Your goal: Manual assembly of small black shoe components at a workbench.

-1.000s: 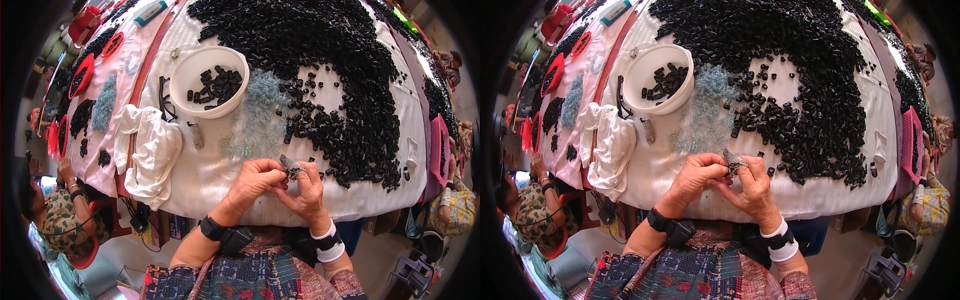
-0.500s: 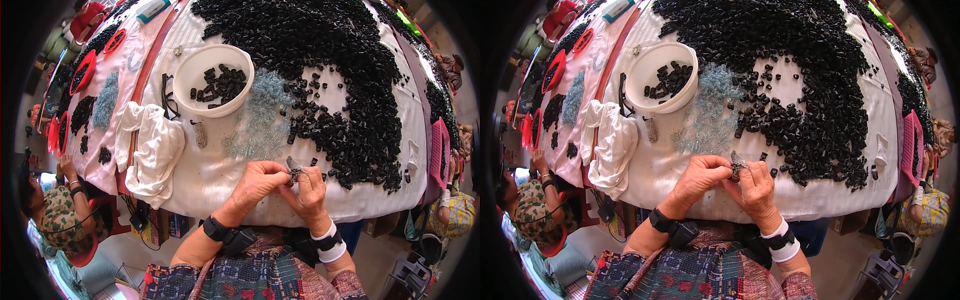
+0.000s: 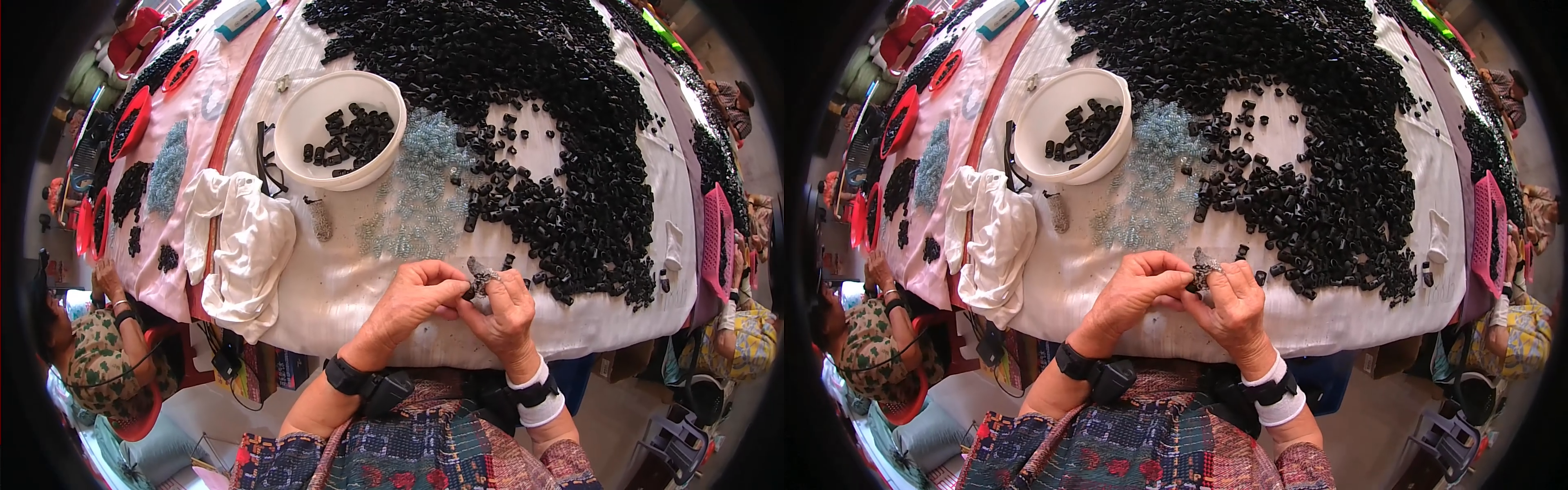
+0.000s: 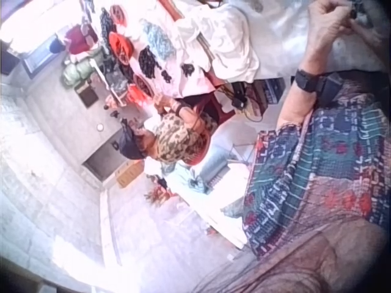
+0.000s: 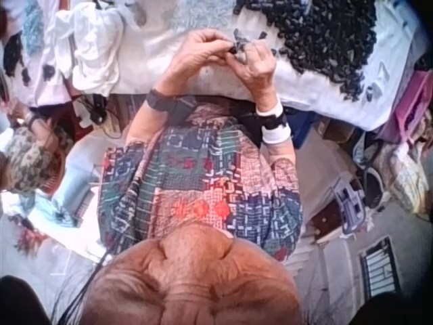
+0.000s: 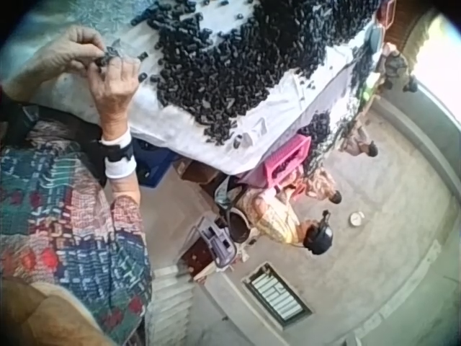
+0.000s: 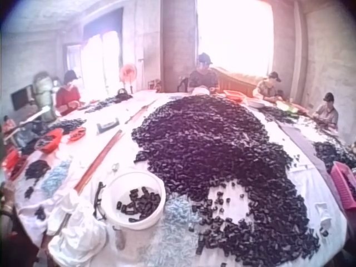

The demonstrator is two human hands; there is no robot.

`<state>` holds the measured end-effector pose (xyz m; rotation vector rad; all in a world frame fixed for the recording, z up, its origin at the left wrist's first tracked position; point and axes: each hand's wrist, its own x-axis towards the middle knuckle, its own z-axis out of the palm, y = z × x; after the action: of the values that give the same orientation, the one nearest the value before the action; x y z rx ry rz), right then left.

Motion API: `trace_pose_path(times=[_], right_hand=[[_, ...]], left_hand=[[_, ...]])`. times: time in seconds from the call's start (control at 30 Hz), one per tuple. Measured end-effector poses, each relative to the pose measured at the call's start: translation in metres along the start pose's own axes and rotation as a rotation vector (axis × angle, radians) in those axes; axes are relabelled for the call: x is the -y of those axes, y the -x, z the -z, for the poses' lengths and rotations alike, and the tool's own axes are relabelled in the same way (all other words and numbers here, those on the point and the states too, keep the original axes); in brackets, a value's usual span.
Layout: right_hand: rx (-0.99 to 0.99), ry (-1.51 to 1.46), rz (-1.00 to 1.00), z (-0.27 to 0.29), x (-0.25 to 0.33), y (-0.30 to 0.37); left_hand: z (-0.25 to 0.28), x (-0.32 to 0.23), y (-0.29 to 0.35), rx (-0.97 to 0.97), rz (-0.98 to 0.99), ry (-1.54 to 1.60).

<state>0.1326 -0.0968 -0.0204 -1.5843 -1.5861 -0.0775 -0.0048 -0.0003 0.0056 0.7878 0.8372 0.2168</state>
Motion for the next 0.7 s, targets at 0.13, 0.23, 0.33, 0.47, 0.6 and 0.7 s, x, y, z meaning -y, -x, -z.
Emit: trace_pose_path(times=[0.13, 0.23, 0.33, 0.47, 0.6, 0.7], right_hand=[[0.021, -0.006, -0.004, 0.0016, 0.0002, -0.0006], [0.018, -0.017, 0.010, 0.0022, 0.0018, -0.0037], [0.047, 0.003, 0.031, 0.0016, 0.0012, -0.0012], [0.057, -0.006, 0.017, 0.0021, 0.0026, -0.0032], [0.038, -0.020, -0.036, 0.0025, 0.0042, -0.0020], [0.042, -0.018, -0.029, 0.0011, 0.0007, -0.0006]], left_hand=[[0.0045, 0.0032, -0.0018, 0.027, -0.014, -0.033], [0.0063, 0.0051, -0.0024, 0.046, -0.032, -0.032], [0.0057, 0.0062, -0.0025, 0.049, -0.050, -0.039], [0.0036, 0.0087, -0.0034, 0.034, -0.074, -0.013], [0.0016, 0.0010, -0.0005, 0.004, 0.007, 0.057], [0.0052, 0.0014, -0.0026, 0.082, -0.030, -0.120]])
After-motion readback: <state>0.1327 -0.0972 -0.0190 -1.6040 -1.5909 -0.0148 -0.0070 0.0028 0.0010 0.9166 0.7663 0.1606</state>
